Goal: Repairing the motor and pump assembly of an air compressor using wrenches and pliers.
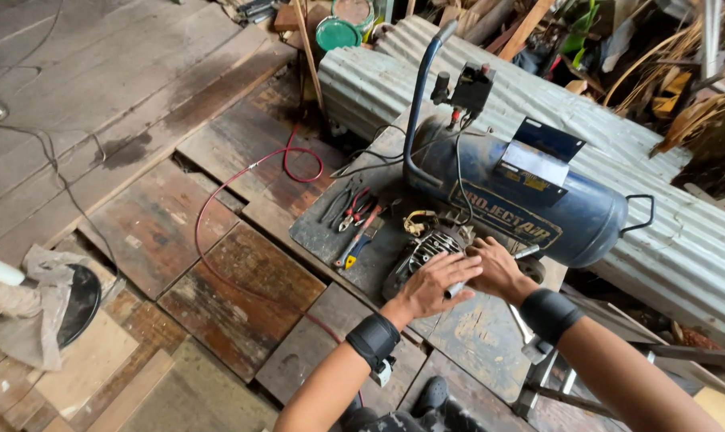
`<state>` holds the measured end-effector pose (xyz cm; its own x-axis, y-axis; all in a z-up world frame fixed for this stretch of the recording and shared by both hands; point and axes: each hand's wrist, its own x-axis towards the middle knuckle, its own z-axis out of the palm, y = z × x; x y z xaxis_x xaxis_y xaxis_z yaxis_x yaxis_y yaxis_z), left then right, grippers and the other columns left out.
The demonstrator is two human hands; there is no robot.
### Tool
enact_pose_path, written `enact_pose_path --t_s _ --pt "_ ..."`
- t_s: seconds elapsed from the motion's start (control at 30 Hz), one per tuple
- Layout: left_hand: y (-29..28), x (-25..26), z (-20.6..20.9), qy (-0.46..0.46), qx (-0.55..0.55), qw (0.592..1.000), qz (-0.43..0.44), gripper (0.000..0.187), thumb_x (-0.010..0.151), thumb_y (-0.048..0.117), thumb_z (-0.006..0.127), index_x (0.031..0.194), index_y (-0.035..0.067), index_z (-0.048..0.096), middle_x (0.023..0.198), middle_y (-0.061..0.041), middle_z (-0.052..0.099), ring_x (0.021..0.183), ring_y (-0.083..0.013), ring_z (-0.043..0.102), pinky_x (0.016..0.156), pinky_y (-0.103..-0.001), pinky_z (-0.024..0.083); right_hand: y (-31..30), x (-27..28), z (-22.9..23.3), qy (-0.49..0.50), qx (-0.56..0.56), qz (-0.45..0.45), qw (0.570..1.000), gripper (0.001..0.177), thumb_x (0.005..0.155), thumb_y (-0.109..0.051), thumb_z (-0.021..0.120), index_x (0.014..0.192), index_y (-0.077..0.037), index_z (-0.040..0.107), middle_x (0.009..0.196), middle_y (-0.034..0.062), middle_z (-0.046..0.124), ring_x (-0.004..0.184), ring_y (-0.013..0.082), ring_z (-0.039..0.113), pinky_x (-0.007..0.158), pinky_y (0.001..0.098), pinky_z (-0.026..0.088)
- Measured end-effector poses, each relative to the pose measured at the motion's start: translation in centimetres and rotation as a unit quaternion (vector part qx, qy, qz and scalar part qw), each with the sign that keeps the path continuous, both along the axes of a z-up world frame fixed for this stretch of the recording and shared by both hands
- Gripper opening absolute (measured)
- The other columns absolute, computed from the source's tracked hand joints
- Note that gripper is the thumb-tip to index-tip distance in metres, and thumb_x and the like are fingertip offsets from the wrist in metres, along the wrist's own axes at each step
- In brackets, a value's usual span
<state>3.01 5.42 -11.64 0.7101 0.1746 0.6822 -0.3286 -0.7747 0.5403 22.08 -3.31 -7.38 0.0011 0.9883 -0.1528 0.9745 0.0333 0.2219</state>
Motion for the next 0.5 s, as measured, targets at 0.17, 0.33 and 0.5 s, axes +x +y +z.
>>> enact_pose_path --t_s 0.17,0.33,0.5 --pt "0.3 -0.4 0.6 -0.015 0.038 0.999 0.019 0.041 0.1 0.043 0.065 0.128 0.013 0.071 0.143 -0.007 0.067 0.129 -0.0306 0.064 0.116 -0.044 0.046 -3.2 -1.5 1.8 -0.034 0.08 -0.03 0.996 0.032 0.07 -0.018 0.072 0.101 -0.009 0.073 0.123 0.0178 0.061 0.115 0.0341 0.051 0.091 0.0452 0.046" --pt "0.7 0.3 -1.2 -0.038 -0.002 0.999 0.001 0.036 0.102 0.04 0.067 0.121 0.01 0.074 0.13 -0.007 0.072 0.115 -0.0257 0.074 0.102 -0.037 0.057 -5.6 -4.7 3.9 0.018 0.22 -0.1 0.97 0.037 0.074 -0.012 0.065 0.109 -0.005 0.072 0.115 0.0194 0.062 0.109 0.0355 0.057 0.087 0.0445 0.05" --pt "0.2 0.0 -0.5 -0.045 0.027 0.998 0.031 0.032 0.1 0.033 0.067 0.117 0.008 0.075 0.127 -0.009 0.075 0.102 -0.0234 0.075 0.09 -0.036 0.06 -5.5 -4.9 2.2 0.183 0.157 -0.422 0.874 0.041 0.103 -0.04 0.058 0.092 -0.003 0.072 0.08 0.016 0.074 0.068 0.0296 0.069 0.067 0.0418 0.053"
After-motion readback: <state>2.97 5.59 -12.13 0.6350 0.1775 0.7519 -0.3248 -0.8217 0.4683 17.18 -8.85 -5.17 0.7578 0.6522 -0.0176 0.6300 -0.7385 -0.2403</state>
